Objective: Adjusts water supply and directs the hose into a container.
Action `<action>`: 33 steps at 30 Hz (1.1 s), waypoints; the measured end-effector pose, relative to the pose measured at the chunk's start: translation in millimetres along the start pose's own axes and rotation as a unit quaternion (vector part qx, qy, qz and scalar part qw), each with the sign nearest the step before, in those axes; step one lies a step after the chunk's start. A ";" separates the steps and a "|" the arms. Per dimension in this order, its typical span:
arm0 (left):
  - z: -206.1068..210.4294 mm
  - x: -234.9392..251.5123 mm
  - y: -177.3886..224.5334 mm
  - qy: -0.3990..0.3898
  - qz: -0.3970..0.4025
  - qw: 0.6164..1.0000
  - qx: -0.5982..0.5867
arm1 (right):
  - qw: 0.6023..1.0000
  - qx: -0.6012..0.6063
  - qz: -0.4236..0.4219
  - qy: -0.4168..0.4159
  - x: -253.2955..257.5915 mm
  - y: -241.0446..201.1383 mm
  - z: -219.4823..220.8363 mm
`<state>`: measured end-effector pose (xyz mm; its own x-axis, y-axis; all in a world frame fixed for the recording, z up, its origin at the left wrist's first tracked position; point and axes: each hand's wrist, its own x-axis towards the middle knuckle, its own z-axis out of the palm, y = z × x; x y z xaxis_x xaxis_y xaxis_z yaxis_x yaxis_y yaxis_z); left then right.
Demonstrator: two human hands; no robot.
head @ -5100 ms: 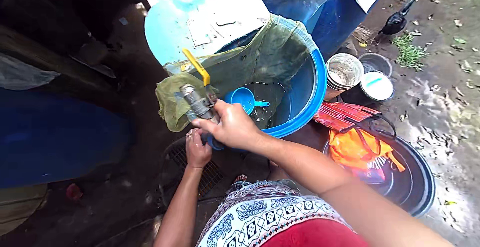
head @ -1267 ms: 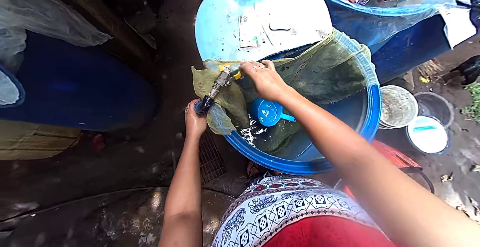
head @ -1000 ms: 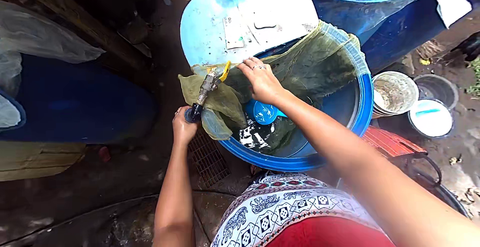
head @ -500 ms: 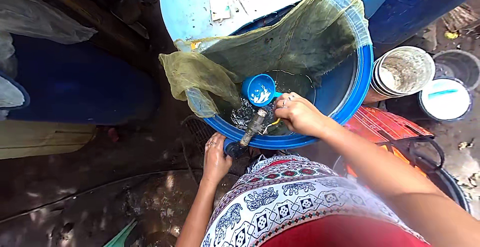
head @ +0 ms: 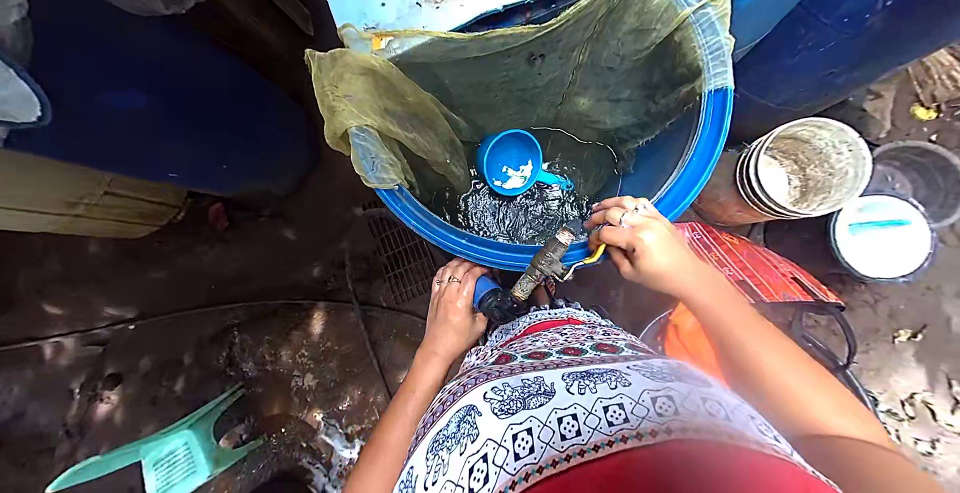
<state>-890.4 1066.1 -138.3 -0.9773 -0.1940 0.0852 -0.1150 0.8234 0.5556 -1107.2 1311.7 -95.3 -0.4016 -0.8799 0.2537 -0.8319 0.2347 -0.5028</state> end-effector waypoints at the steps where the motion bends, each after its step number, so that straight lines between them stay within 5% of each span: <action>1: 1.5 0.0 1.2 -0.001 -0.014 1.000 0.004 | 1.000 -0.003 -0.002 0.002 0.3 -0.5 0.9; 33: -41.2 1.9 -19.8 0.015 -0.069 0.996 0.046 | 0.987 -0.154 -0.005 0.049 49.6 -51.7 43.7</action>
<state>-882.6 1027.4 -115.1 -0.9454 -0.3235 0.0390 -0.2650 0.8330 0.4857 -1067.4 1237.9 -92.8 -0.4150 -0.8420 0.3448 -0.9071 0.3539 -0.2278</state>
